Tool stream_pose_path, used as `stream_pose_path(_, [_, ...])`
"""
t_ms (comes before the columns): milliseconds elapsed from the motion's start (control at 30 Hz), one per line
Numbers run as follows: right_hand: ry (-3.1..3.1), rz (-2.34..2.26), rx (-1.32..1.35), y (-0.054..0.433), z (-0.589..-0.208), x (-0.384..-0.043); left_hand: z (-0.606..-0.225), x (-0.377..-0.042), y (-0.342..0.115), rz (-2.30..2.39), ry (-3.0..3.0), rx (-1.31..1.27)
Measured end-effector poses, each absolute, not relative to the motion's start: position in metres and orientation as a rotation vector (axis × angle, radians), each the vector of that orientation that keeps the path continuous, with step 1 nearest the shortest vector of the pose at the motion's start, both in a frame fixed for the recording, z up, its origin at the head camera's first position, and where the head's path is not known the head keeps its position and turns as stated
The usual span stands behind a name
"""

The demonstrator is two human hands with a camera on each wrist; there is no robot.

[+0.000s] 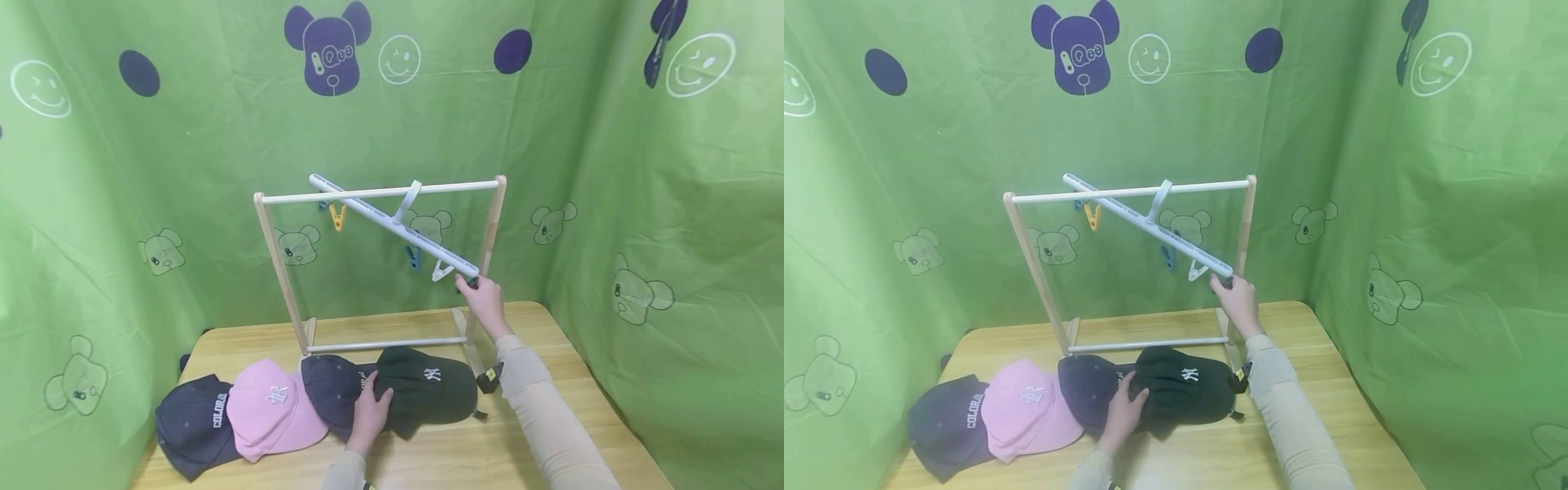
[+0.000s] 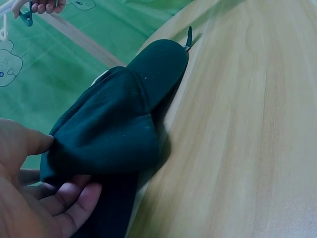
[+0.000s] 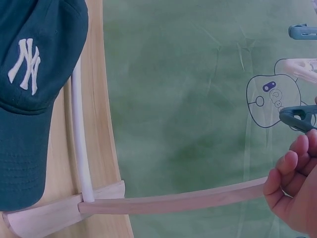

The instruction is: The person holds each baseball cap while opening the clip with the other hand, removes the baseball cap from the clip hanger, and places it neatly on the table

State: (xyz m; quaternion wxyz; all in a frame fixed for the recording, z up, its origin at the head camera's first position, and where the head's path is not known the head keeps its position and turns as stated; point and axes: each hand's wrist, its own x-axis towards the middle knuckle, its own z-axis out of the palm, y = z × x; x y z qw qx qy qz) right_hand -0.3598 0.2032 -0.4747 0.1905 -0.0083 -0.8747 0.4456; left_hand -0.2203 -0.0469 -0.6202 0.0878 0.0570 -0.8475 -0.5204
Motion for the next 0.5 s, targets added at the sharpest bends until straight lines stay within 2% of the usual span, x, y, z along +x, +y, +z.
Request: stream_pose_path(500, [-2.447, 1.222, -0.016, 0.207, -0.474, -0.361, -0.605, -0.215, -0.059, -1.553, -2.546, 0.177])
